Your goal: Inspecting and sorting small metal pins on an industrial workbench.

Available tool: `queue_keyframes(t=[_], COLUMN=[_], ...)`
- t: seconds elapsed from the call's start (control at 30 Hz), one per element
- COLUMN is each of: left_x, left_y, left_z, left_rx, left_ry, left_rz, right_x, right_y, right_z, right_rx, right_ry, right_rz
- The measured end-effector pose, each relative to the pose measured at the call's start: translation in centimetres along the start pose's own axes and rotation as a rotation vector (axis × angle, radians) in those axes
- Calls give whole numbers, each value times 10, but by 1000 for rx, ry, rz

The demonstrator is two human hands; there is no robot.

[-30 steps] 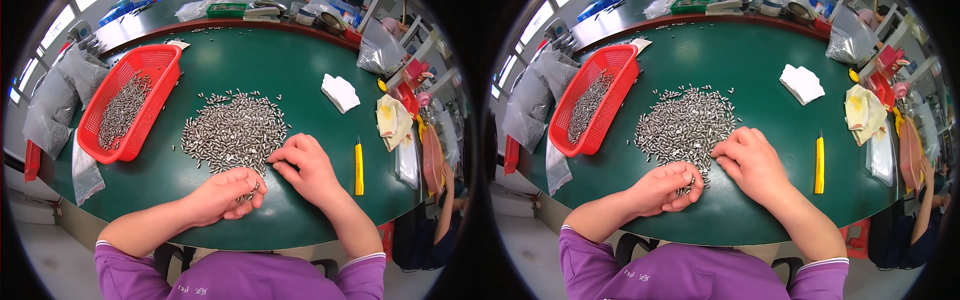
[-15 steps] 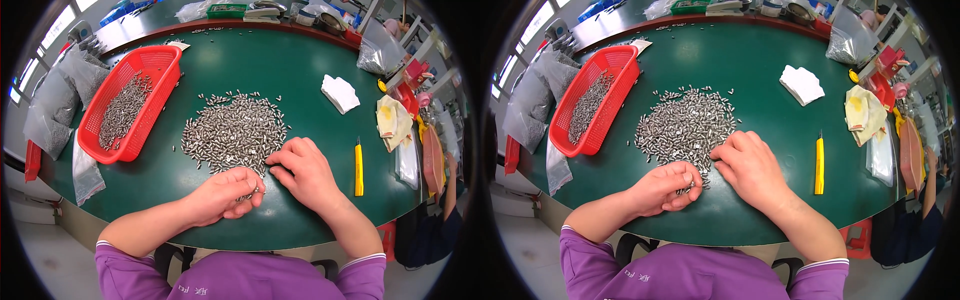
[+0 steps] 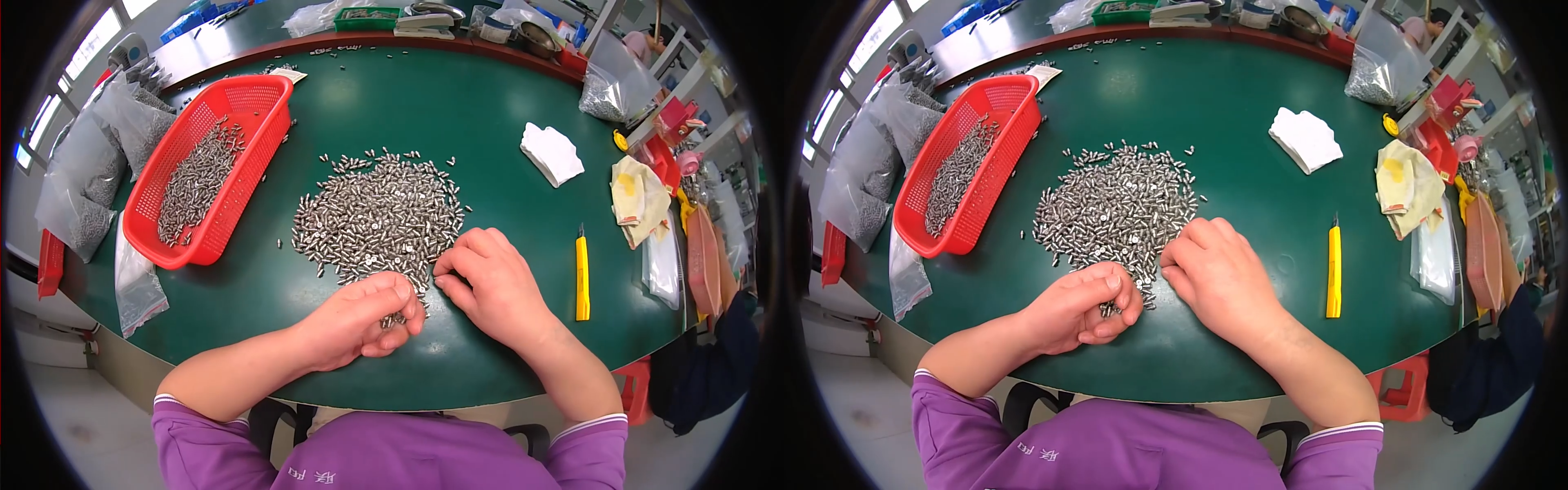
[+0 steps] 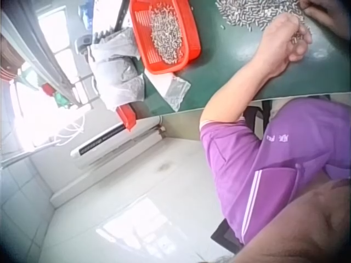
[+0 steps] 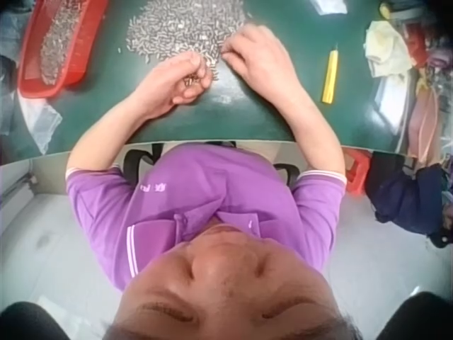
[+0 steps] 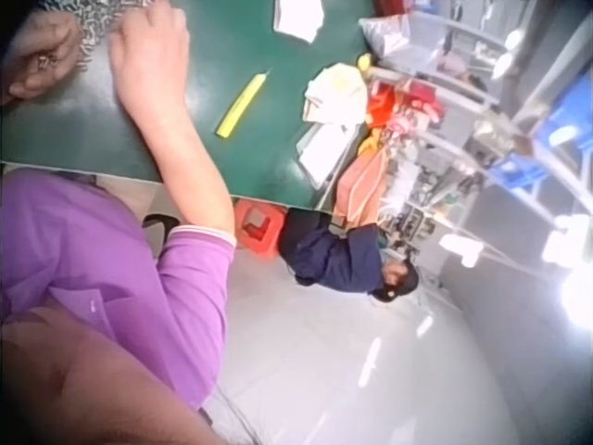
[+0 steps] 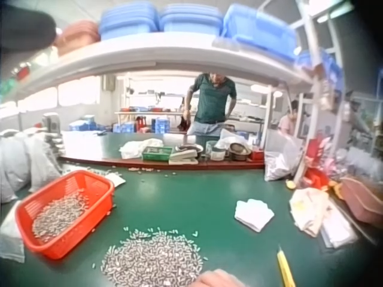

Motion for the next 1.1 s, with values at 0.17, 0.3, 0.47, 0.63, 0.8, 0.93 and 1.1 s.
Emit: queue_keyframes(t=[0.17, 0.3, 0.47, 0.63, 0.8, 0.93, 1.1], left_x=[0, 0, -1, 1, 0, -1, -2], left_y=[1, 1, -1, -2, -1, 0, -1], left_z=[4, 5, 6, 3, 2, 1, 0], left_rx=[43, 46, 156, 103, 66, 57, 45], left_ry=[18, 17, 7, 19, 2, -28, -26], left_rz=[22, -20, -39, -27, -36, -18, -7], right_x=[-1, -2, 1, -1, -1, -1, -1], right_y=[-5, -11, -14, -6, 9, 8, 6], right_z=[-5, -4, -4, -6, -8, -6, -4], right_rx=[308, 451, 419, 334, 128, 96, 55], right_ry=[-54, -55, -34, 109, 128, 85, 44], right_rz=[-30, -93, -185, -59, 69, 96, 67])
Point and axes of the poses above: each hand's wrist, its own x-axis towards the middle knuckle, its own z-axis out of the palm, y = z × x, the point moved 2 cm from there along x, towards the middle knuckle, and after that the axes turned 12 degrees about -y, right-handed, at the moved point
